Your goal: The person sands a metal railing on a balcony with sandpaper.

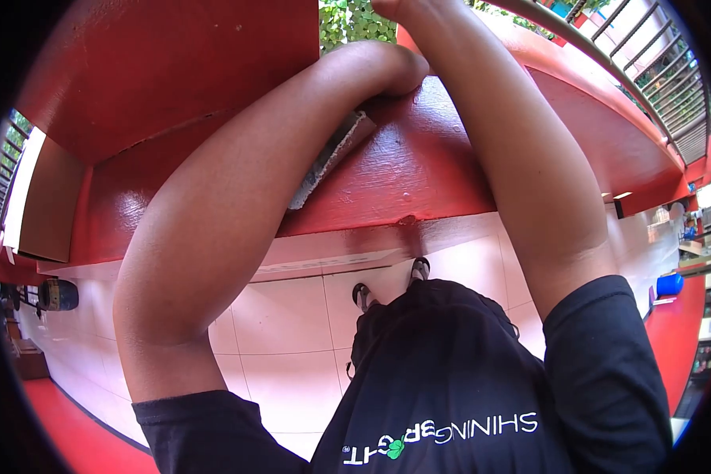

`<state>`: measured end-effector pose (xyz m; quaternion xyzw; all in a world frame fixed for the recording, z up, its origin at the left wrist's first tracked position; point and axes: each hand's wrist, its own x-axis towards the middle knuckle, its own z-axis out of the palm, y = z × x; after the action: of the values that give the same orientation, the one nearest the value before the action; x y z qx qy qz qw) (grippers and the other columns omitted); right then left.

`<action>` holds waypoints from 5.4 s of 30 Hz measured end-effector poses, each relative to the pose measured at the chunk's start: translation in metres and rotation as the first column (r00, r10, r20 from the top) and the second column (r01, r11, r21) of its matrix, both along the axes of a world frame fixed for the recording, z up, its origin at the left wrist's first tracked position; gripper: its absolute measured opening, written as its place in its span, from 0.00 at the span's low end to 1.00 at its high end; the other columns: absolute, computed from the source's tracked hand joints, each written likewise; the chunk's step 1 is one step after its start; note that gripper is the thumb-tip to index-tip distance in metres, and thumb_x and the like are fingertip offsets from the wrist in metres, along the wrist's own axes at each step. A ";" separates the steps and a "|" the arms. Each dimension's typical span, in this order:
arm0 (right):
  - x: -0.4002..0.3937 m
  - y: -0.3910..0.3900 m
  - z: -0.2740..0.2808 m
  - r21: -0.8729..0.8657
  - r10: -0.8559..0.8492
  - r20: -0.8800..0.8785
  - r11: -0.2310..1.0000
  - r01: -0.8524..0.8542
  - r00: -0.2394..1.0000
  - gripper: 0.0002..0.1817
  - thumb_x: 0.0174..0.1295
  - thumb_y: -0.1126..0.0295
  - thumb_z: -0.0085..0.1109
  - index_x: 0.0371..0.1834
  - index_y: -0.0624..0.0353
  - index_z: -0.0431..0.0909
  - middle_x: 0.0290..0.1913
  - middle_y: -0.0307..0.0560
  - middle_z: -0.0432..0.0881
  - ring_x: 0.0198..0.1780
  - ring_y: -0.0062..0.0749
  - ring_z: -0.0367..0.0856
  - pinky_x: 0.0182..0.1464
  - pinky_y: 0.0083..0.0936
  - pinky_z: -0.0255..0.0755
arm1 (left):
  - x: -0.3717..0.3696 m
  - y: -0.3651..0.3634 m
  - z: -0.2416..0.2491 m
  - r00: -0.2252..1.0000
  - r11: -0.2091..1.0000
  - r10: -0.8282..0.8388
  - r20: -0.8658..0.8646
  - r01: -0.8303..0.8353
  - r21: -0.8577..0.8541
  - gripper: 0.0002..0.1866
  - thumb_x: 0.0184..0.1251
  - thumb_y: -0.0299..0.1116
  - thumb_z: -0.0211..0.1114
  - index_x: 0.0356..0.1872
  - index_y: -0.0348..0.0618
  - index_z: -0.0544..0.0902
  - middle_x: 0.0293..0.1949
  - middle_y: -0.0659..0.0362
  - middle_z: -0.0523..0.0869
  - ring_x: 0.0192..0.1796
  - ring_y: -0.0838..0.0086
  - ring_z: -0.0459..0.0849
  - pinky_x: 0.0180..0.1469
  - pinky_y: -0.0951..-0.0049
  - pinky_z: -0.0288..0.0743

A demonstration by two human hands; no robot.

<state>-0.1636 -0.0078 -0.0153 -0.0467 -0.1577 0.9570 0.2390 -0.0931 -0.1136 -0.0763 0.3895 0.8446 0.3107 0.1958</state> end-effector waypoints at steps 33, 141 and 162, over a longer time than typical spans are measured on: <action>0.120 -0.026 0.069 0.671 -0.425 -0.010 0.668 0.321 0.905 0.12 0.74 0.76 0.41 0.44 0.59 0.78 0.33 0.45 0.76 0.32 0.31 0.73 0.39 0.26 0.72 | 0.046 -0.035 0.056 0.970 0.951 0.048 -0.238 -0.118 -0.287 0.26 0.64 0.41 0.54 0.58 0.42 0.88 0.63 0.47 0.86 0.66 0.54 0.84 0.68 0.59 0.76; 0.059 0.088 0.218 -0.659 0.844 -0.228 -0.500 0.561 0.485 0.23 0.69 0.75 0.57 0.66 0.49 0.83 0.70 0.39 0.81 0.73 0.31 0.76 0.77 0.31 0.72 | 0.056 -0.045 0.058 0.977 0.945 0.166 -0.132 -0.195 -0.262 0.26 0.73 0.46 0.48 0.46 0.38 0.90 0.50 0.40 0.89 0.54 0.42 0.87 0.61 0.47 0.79; 0.045 0.031 0.289 -0.075 0.110 -0.983 -0.970 0.233 0.144 0.30 0.61 0.84 0.56 0.69 0.66 0.64 0.70 0.72 0.71 0.67 0.62 0.79 0.72 0.49 0.75 | 0.060 -0.047 0.070 0.981 0.941 0.130 -0.143 -0.167 -0.296 0.29 0.75 0.52 0.46 0.48 0.40 0.90 0.51 0.39 0.89 0.54 0.41 0.87 0.62 0.47 0.78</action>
<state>-0.1191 0.0232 0.2736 0.1853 -0.6725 -0.2222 0.6812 -0.0333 -0.1603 -0.0067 0.3077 0.9199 0.1657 0.1781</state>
